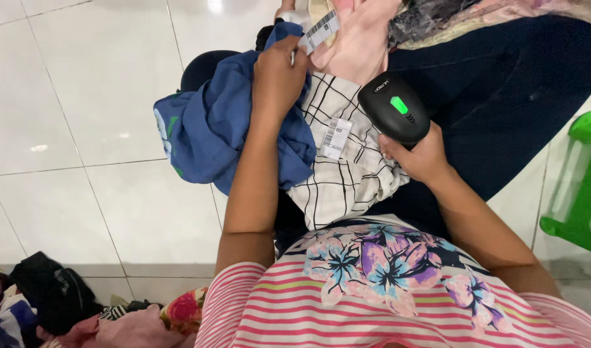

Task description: The person sits on the floor and uses a handheld scanner to scan the barcodes on tags of various clothing items, placing the garments into a red basket.

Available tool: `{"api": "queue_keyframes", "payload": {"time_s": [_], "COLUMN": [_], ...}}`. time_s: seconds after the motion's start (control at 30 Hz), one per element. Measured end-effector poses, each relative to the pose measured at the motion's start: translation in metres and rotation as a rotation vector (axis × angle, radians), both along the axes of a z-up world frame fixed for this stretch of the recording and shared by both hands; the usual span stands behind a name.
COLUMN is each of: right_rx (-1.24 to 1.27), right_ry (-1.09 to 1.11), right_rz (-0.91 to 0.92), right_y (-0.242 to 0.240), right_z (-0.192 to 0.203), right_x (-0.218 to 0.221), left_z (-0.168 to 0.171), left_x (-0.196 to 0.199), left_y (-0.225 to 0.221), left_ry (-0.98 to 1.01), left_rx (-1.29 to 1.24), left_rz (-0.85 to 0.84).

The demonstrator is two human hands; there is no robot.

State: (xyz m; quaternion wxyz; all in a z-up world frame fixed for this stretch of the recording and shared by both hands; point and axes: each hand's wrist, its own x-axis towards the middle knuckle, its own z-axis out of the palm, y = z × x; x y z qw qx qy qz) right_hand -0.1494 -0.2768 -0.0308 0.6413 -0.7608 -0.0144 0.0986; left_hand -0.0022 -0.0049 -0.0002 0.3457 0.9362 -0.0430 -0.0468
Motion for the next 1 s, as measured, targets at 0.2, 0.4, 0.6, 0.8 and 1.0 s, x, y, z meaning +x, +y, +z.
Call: {"api": "queue_keyframes", "payload": {"time_s": [0.2, 0.4, 0.6, 0.8, 1.0], "right_rx": [-0.083, -0.171, -0.141, -0.114, -0.101], "right_ry": [-0.099, -0.233, -0.225, -0.196, -0.168], "right_rz": [0.042, 0.089, 0.030, 0.031, 0.014], "right_y": [-0.003, -0.003, -0.002, -0.001, -0.001], "right_z": [-0.002, 0.001, 0.001, 0.002, 0.002], "right_x": [0.000, 0.001, -0.002, -0.001, -0.001], "left_z": [-0.001, 0.002, -0.001, 0.005, -0.001], "left_x": [0.000, -0.002, -0.003, -0.003, -0.012], "left_y": [0.000, -0.003, -0.004, -0.005, -0.001], "left_ry": [0.049, 0.005, 0.007, 0.044, 0.039], "left_rx": [0.035, 0.040, 0.102, 0.085, 0.092], "left_rz": [0.033, 0.017, 0.038, 0.052, 0.028]}}
